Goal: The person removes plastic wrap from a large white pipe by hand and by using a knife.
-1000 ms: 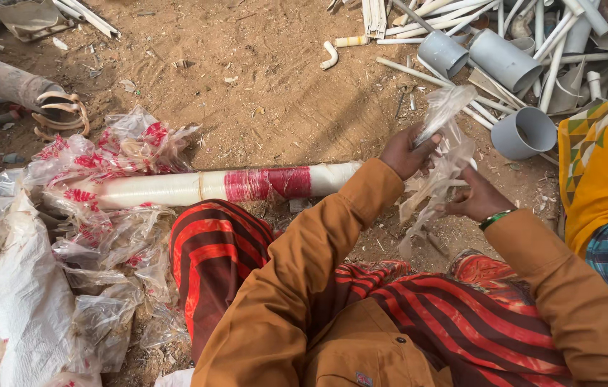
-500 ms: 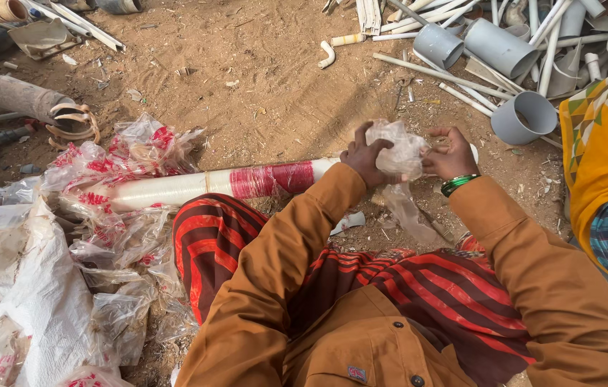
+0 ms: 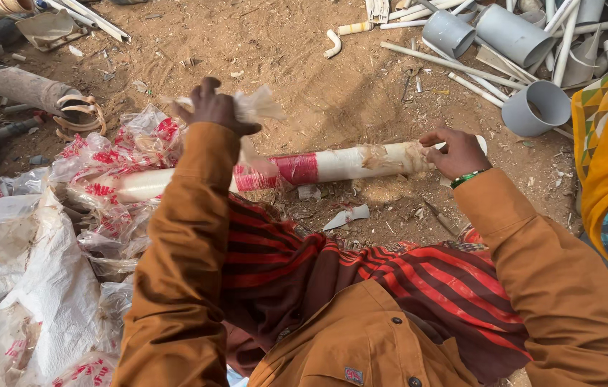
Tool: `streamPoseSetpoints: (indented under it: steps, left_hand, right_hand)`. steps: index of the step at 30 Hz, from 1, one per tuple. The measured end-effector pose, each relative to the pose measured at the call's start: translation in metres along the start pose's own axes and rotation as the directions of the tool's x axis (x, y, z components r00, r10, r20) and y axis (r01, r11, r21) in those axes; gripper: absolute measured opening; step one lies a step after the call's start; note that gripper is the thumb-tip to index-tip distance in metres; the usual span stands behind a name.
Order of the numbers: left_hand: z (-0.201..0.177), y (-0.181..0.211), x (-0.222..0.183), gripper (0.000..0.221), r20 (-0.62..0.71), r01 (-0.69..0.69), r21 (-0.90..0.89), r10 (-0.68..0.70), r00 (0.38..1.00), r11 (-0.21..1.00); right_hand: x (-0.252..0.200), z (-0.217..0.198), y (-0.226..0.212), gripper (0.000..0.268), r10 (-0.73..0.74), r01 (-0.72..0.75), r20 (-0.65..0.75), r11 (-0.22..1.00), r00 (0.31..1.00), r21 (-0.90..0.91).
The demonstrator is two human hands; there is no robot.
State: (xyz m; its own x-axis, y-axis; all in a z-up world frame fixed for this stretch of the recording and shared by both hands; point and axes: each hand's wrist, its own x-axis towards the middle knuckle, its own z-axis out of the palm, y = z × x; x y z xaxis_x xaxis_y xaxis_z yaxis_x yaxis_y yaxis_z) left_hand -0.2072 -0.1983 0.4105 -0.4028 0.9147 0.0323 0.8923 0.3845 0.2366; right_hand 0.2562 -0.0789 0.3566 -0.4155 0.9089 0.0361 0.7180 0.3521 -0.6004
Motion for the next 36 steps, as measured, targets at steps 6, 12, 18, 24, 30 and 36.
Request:
streamPoseSetpoints:
  steps: [6, 12, 18, 24, 30, 36]
  left_hand:
    - [-0.004, -0.280, -0.094, 0.086, 0.072, 0.600, 0.187, -0.620, 0.781, 0.778]
    - [0.066, -0.447, -0.277, 0.050, -0.035, 0.688, 0.440, -0.754, 0.655, 0.577]
    - [0.084, -0.453, -0.313, 0.032, -0.188, 0.807, 0.134, -0.784, 0.591, 0.576]
    - [0.060, -0.353, -0.113, 0.028, -0.149, 0.396, -0.198, -0.427, 0.892, 0.897]
    - [0.066, -0.086, 0.097, 0.029, 0.233, -0.169, 0.009, 0.163, 0.959, 0.986]
    - [0.195, 0.134, 0.142, 0.023, 0.509, -0.601, 0.005, 0.515, 0.690, 0.799]
  right_hand:
    - [0.004, 0.014, 0.046, 0.041, 0.039, 0.063, 0.328, 0.953, 0.944, -0.296]
    - [0.034, 0.020, 0.104, 0.046, 0.213, -0.051, 0.408, 0.927, 0.888, -0.372]
    - [0.085, 0.064, 0.145, 0.034, 0.207, 0.013, 0.405, 0.878, 0.891, -0.478]
    - [0.100, 0.193, 0.138, 0.032, 0.308, 0.038, 0.538, 0.843, 0.785, -0.537]
    - [0.119, 0.267, 0.160, 0.068, 0.056, 0.030, 0.480, 0.985, 0.875, -0.170]
    - [0.150, 0.230, 0.205, 0.081, 0.152, -0.138, -0.083, 0.979, 0.985, 0.151]
